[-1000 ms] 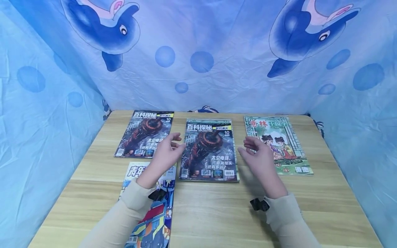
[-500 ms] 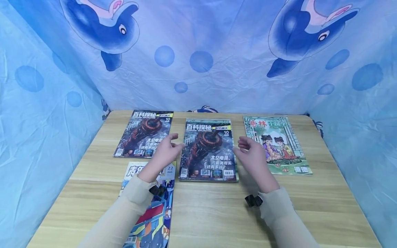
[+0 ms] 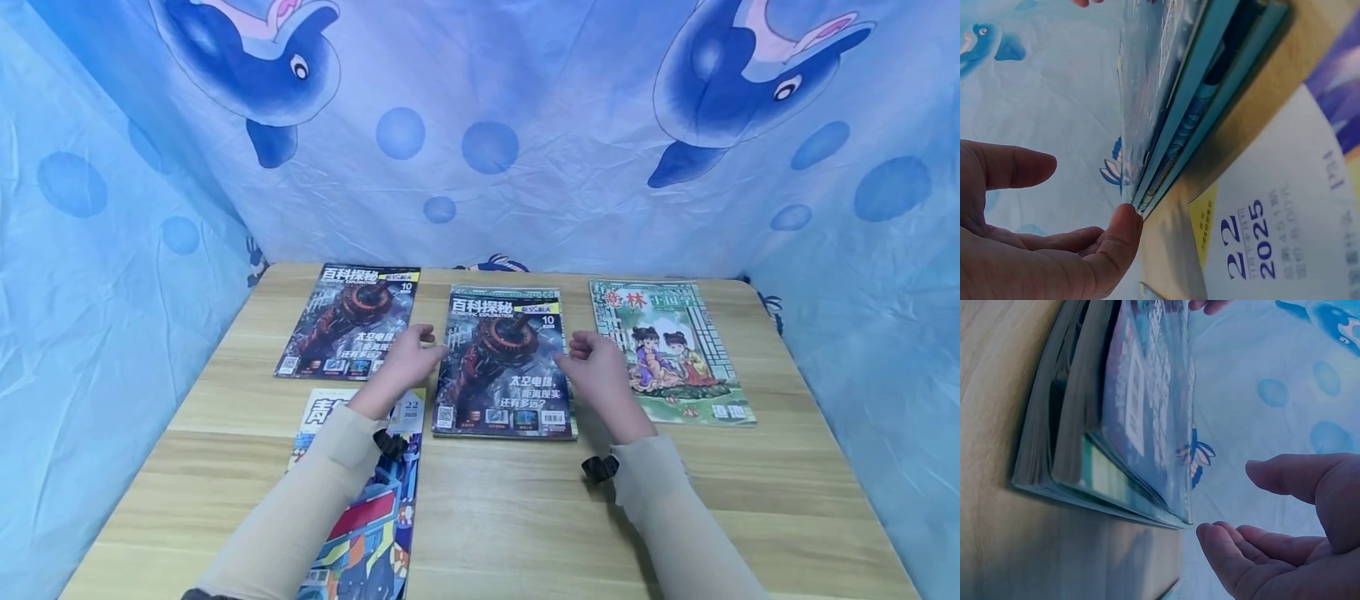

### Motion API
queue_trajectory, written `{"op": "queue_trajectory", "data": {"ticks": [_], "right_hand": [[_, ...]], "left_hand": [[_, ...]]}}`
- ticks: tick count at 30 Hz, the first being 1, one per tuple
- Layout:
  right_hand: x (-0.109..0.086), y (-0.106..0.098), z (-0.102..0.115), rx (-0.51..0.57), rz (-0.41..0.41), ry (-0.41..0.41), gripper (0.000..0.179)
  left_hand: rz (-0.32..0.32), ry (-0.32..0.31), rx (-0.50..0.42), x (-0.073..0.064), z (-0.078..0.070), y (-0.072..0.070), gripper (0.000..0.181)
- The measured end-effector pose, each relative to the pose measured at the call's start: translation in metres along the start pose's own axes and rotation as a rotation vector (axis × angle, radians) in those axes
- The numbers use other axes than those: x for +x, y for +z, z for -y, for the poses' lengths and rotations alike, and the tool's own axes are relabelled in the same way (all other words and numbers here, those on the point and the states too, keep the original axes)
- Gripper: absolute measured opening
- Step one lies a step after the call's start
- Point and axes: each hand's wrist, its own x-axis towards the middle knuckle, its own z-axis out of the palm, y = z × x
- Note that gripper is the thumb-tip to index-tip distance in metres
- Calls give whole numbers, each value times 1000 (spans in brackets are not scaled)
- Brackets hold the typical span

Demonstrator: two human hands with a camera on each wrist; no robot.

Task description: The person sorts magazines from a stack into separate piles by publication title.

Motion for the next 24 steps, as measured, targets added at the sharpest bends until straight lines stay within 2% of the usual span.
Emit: {"op": "queue_trajectory", "data": {"ticks": [6,10,15,24], "right_hand": [[5,4,-1,-1,26,37,61],[8,8,-2,-36,25,56,60],[10,12,-2,-57,19,75,60],[12,9,-6,-54,22,82,60]], "left_hand": [[14,-21,28,9,1,3,61],[43,-59,15,10,-2,6,61],[40,-87,20,11,-4,8,61],[35,-88,5,15,-1,10,59]]}}
